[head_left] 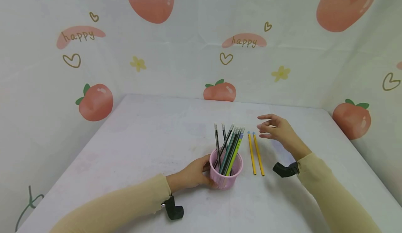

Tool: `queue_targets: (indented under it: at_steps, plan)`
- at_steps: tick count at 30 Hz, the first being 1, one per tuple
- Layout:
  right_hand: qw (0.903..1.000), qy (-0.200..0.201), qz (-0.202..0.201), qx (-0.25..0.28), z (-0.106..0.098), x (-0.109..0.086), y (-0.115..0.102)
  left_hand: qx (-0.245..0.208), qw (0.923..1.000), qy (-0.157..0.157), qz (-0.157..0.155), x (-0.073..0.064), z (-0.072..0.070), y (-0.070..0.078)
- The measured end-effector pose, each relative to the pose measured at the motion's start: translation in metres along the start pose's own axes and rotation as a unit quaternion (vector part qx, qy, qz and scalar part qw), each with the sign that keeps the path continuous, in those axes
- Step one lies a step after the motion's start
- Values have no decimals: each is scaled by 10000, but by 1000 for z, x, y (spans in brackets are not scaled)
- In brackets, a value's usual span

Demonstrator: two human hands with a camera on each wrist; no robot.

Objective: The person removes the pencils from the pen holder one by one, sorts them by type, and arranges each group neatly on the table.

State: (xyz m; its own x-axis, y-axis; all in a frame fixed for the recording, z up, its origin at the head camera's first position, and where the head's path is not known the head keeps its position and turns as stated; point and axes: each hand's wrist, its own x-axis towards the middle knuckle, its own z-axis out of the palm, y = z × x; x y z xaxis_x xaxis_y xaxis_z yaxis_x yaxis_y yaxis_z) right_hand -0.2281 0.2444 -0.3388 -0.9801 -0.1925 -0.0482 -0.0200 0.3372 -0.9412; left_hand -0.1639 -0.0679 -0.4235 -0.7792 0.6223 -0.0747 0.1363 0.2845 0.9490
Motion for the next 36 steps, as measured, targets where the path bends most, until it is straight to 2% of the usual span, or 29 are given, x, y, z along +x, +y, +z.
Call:
queue_targets:
  at_steps: [4, 8, 10, 13, 24, 36]
  plan:
    - [9971, 25, -623, 443, 4, -12, -11, 13, 10000, 8, 7, 0, 0, 0]
    - [9929, 99, -1136, 325, 13, -24, -19, -11, 10000, -27, 57, 0, 0, 0]
    - [9909, 109, -1324, 216, 18, -31, -22, -30, 10000, -36, 73, 0, 0, 0]
    - [9880, 24, -1508, 320, 27, -38, -23, -56, 9999, -29, 87, 0, 0, -1]
    - [9825, -282, -1747, 576, 53, -52, -15, -102, 9999, -61, 33, 0, -1, -1]
    - [9820, -336, -1823, 349, 63, -49, -13, -162, 9998, -53, 41, -1, -1, 2]
